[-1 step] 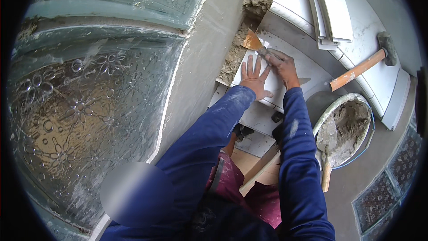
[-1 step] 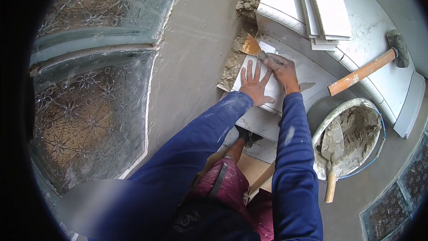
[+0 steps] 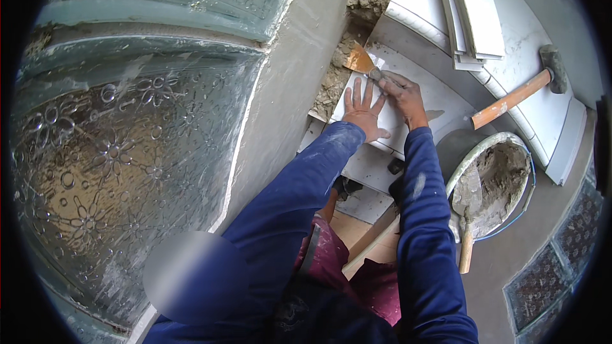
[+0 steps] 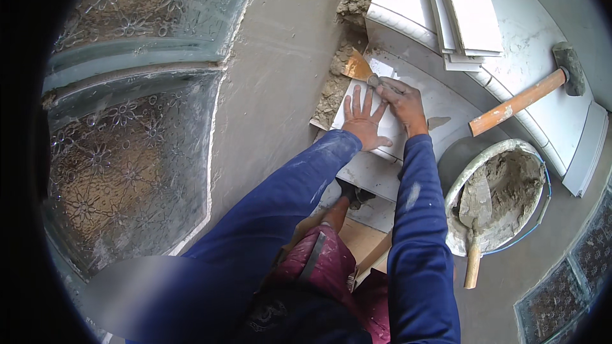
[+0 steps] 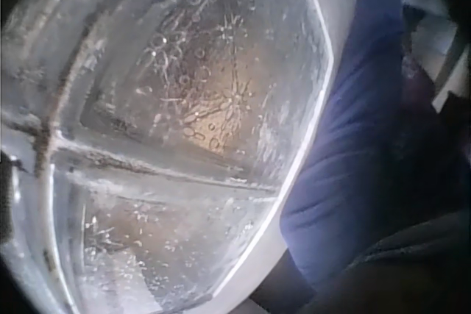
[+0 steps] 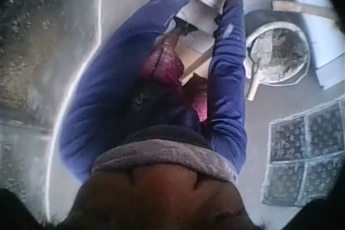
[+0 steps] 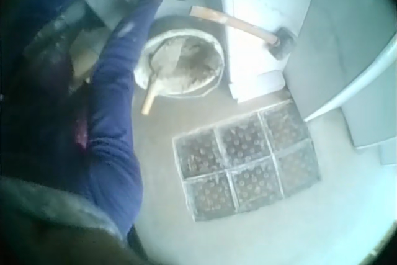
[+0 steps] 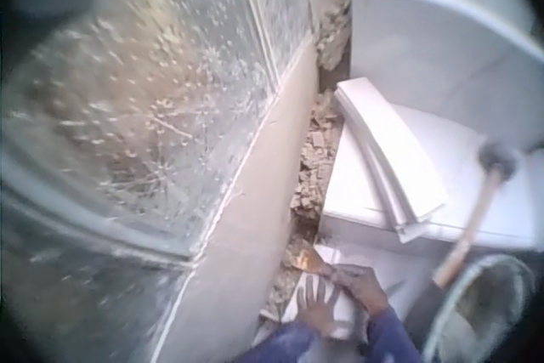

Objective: Applying mortar and fixing tiles to the corners and steps of a staircase.

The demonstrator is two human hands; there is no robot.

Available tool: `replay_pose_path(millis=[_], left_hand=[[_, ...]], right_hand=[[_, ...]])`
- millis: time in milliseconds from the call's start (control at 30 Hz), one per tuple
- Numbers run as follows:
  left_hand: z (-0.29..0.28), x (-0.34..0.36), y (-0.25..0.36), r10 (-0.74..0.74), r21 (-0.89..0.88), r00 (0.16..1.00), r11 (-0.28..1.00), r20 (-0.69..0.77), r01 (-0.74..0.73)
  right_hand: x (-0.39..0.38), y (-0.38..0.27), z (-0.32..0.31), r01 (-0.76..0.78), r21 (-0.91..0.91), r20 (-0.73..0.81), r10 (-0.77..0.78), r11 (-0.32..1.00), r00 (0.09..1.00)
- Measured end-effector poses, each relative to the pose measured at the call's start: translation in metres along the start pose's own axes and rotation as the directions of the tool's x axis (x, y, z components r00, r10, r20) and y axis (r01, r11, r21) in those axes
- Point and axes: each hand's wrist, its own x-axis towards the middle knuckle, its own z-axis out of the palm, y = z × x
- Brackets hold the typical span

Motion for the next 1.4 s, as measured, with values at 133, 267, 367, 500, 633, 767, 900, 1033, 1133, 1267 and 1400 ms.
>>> replay_pose_path(millis=[133,267,367,500,633,767,900,1033,1133,1267,1400], left_hand=[[0.001,0.001,-0.002,-0.006,0.037,0.999,0.999,0.043,0.005],[-0.003,-0.001,-0.001,-0.014,-0.005,0.995,1.000,0.098,0.014],[-0.003,0.000,0.000,-0.015,-0.027,0.997,0.999,0.079,0.017],[0.010,0.002,-0.006,0.032,-0.009,0.996,0.999,-0.086,-0.033],[0.011,0.002,-0.009,0.023,-0.007,0.997,1.000,-0.067,-0.024],[0.005,0.001,0.000,0.039,0.001,0.998,0.999,-0.041,-0.039],[0.019,0.005,-0.009,0.007,0.067,0.989,0.998,-0.150,0.003],[0.009,-0.002,0.004,0.009,0.045,0.999,0.999,-0.044,-0.007],[0.010,0.002,-0.001,0.030,0.015,0.992,0.999,-0.122,-0.028],[0.022,0.007,-0.005,0.008,0.277,1.000,0.961,-0.029,0.001],[0.033,0.019,-0.019,0.006,0.328,0.995,0.944,0.095,-0.037]], right_hand=[[-0.032,-0.015,0.008,-0.096,0.238,0.032,0.092,0.966,0.995],[-0.076,-0.053,0.001,-0.195,0.376,0.083,0.177,0.906,0.981],[-0.104,-0.113,-0.012,-0.190,0.394,0.078,0.173,0.899,0.982],[-0.101,-0.194,-0.020,-0.025,0.517,0.094,-0.028,0.855,0.995],[-0.102,-0.205,-0.009,-0.015,0.288,-0.039,0.028,0.958,0.999],[-0.114,-0.140,0.005,0.297,-0.439,-0.110,-0.379,0.848,0.919],[-0.070,-0.095,0.043,0.239,-0.694,-0.084,-0.405,0.680,0.910],[-0.034,-0.032,0.032,0.050,-0.798,-0.167,-0.301,0.600,0.939],[-0.035,-0.019,0.047,0.146,-0.668,-0.163,-0.335,0.729,0.928],[-0.032,-0.015,0.078,0.097,-0.526,-0.253,-0.264,0.845,0.931],[-0.028,-0.020,0.082,0.094,-0.556,-0.123,-0.193,0.826,0.974]])
